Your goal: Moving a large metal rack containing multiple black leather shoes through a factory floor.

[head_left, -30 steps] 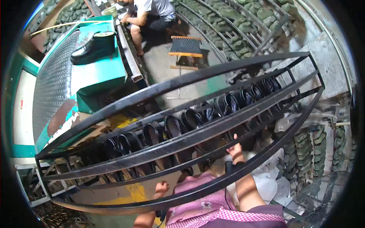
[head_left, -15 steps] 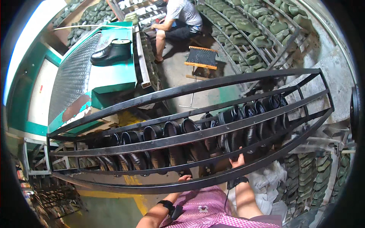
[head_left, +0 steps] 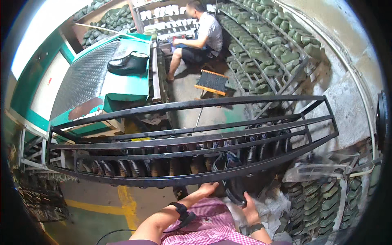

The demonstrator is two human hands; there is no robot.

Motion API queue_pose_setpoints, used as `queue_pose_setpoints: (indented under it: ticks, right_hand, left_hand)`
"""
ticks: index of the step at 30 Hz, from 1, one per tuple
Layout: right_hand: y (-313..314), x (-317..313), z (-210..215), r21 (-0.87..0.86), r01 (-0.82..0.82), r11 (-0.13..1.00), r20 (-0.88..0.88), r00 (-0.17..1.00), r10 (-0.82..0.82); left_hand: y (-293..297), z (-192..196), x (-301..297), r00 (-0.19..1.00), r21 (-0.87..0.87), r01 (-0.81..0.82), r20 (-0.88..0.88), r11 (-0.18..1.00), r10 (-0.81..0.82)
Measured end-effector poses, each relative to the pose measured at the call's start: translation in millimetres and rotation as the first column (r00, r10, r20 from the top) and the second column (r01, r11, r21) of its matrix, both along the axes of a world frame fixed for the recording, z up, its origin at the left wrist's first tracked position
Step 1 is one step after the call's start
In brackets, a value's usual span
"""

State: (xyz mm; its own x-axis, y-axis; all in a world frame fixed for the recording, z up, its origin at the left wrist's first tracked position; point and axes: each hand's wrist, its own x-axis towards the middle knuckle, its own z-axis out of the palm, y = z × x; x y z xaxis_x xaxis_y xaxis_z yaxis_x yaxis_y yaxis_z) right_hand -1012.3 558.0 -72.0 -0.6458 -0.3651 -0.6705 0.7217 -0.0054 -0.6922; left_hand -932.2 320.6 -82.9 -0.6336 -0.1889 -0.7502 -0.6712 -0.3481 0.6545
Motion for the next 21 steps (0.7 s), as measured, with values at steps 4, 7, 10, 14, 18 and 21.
queue_pose_setpoints:
  ticks: [4,7,10,14,18,21]
  right_hand:
    - [12.4,16.7,12.8,0.122,0.057,0.991,0.204,0.976,-0.082]
    - [26.7,31.2,13.9,0.081,-0.016,0.997,0.193,0.981,0.000]
    - [39.1,43.2,10.8,-0.015,-0.056,0.998,0.176,0.983,0.058]
    - [46.4,53.1,13.3,-0.047,0.018,0.999,0.163,0.987,-0.010]
    - [42.3,61.3,22.2,-0.099,0.104,0.990,0.088,0.992,-0.096]
    - [36.7,66.8,27.2,-0.014,0.096,0.995,-0.022,0.995,-0.097]
  left_hand:
    - [15.9,4.2,-14.9,0.991,-0.316,0.085,-0.075,0.945,-0.114]
    - [26.6,1.5,-13.8,0.990,-0.261,0.138,0.028,0.955,-0.135]
    - [40.2,1.5,-11.1,0.996,-0.363,0.071,-0.022,0.929,-0.085]
    - [45.3,0.2,-10.1,0.984,-0.325,0.179,0.068,0.929,-0.166]
    - [46.2,-6.6,-9.9,0.839,-0.407,0.459,-0.093,0.790,-0.536]
    - [51.3,-12.1,-7.1,0.992,0.116,0.068,0.100,0.991,-0.080]
